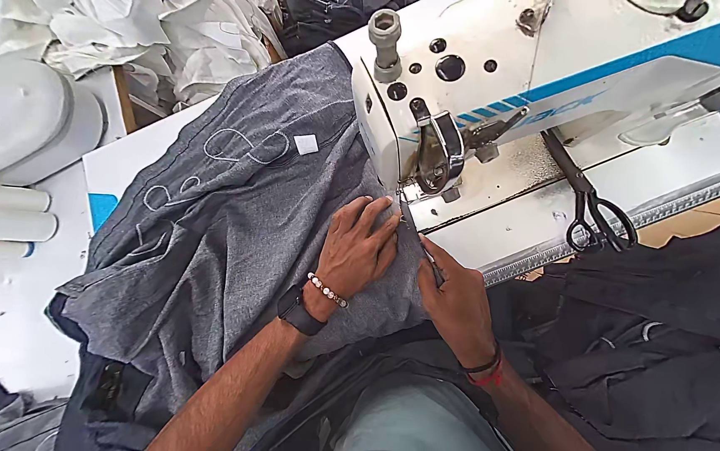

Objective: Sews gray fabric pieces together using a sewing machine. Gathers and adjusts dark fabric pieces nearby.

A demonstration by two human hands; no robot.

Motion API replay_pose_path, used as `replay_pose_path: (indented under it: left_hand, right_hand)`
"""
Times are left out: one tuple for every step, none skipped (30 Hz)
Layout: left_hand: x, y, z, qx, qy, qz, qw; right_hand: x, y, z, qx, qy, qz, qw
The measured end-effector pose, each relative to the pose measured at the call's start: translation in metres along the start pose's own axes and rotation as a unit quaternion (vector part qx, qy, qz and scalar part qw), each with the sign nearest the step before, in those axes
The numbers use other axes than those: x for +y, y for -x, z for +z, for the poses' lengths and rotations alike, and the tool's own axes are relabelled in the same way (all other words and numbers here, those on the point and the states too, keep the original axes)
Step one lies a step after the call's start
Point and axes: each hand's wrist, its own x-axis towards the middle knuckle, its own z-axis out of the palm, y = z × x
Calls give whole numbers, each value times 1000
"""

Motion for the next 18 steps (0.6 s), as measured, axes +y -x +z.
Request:
replay_pose_path:
  left_hand:
    - [-2, -1, -1, 0, -2, 10, 1000]
    - [-1, 0, -1, 1, -7, 12, 1000]
    - [3, 0, 0, 3, -16, 4, 1000]
    - [10, 2, 1, 3, -19, -14, 1000]
    - [18, 3, 2, 2, -17, -36, 999]
    - [22, 5, 3, 0, -12, -53, 999]
    - [23, 6, 4, -1, -8, -58, 998]
    - [19, 5, 4, 0, -4, -52, 999]
    - [13, 4, 3, 1, 2, -36, 999]
    - [6, 2, 2, 1, 6, -17, 1000]
    - [0, 0, 1, 4, 8, 1, 1000]
    - [-4, -2, 0, 7, 5, 15, 1000]
    - [-4, -3, 0, 12, -3, 21, 1000]
    - [1, -2, 1, 16, -14, 15, 1000]
    - [9, 0, 2, 12, -24, -5, 1000]
    - [19, 2, 3, 9, -28, -35, 999]
    - [26, 4, 5, 7, -24, -60, 998]
    - [29, 5, 6, 6, -21, -72, 997]
  right_hand:
    - [0, 0, 1, 0, -1, 2, 1000]
    - [-1, 1, 1, -3, 1, 7, 1000]
    - [-2, 1, 2, -5, 6, 11, 1000]
    - [-2, 0, 2, -6, 10, 14, 1000]
    - [-2, 0, 2, -7, 13, 16, 1000]
    - [-2, 0, 2, -7, 17, 17, 1000]
    - [-2, 0, 1, -8, 20, 15, 1000]
    - [-2, 0, 1, -7, 21, 13, 1000]
    - [-2, -1, 0, -5, 21, 8, 1000]
    - [-2, -2, -1, -4, 22, 5, 1000]
    - [-2, -3, -1, -4, 22, 2, 1000]
    - [-3, -4, 0, -4, 22, 1, 1000]
    - [-3, -4, 0, -5, 24, 3, 1000]
    - [-4, -4, 1, -7, 26, 5, 1000]
    - [-4, -4, 1, -8, 26, 6, 1000]
    - [-4, -5, 2, -7, 27, 7, 1000]
    - [-4, -5, 1, -9, 30, 7, 1000]
    - [-3, -5, 0, -11, 33, 6, 999]
